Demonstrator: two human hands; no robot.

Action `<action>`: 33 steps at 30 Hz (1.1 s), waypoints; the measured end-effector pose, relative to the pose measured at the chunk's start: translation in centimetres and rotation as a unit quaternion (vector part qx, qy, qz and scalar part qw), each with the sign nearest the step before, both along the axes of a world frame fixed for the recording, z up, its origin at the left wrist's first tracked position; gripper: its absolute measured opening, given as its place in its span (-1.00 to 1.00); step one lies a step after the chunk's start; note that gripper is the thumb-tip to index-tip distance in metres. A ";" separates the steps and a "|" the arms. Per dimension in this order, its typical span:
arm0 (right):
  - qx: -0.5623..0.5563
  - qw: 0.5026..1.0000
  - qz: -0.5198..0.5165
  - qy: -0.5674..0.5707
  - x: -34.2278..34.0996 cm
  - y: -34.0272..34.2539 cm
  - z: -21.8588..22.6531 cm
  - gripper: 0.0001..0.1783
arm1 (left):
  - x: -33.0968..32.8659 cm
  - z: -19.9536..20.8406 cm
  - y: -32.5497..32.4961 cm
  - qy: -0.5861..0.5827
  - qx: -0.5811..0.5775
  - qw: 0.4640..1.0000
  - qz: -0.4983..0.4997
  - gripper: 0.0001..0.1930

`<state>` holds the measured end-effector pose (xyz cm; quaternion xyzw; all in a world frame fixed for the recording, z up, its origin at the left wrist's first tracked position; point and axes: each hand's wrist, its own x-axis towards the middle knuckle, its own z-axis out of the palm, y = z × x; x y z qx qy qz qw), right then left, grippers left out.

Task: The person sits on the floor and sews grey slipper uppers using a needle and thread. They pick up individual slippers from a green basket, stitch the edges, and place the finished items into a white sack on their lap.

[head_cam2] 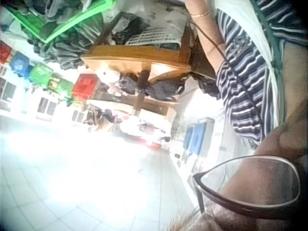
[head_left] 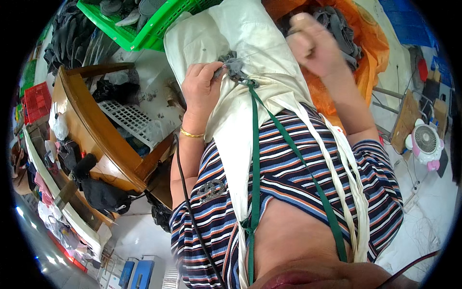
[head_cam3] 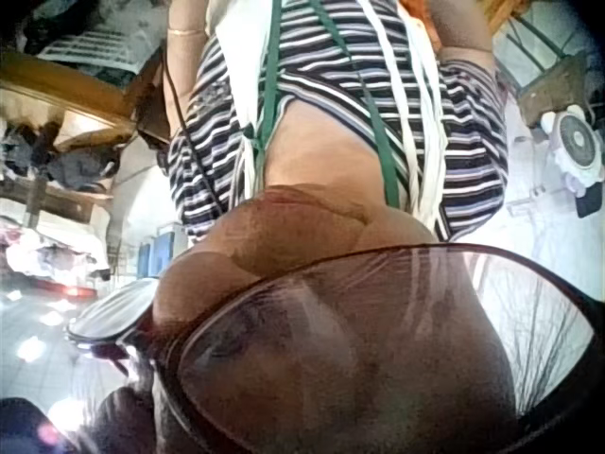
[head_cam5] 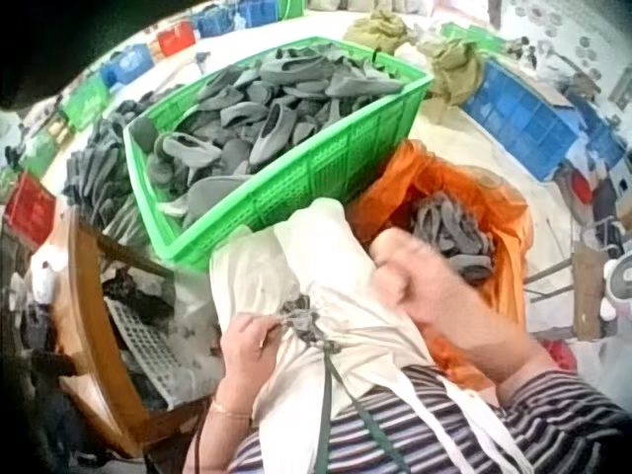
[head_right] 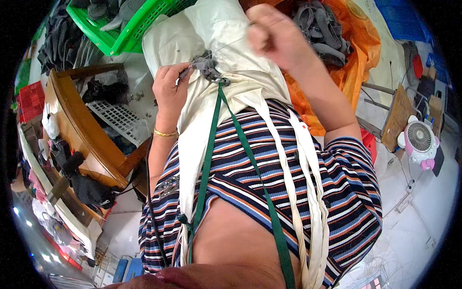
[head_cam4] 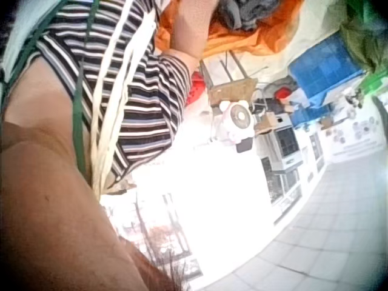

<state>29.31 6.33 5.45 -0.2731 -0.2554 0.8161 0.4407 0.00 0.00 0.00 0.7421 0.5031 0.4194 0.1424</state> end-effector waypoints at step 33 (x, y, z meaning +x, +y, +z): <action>0.324 0.817 -0.097 -0.467 -7.2 0.6 -7.9 -0.88 | -14.9 -0.5 30.0 0.166 -0.289 0.922 0.198 -0.30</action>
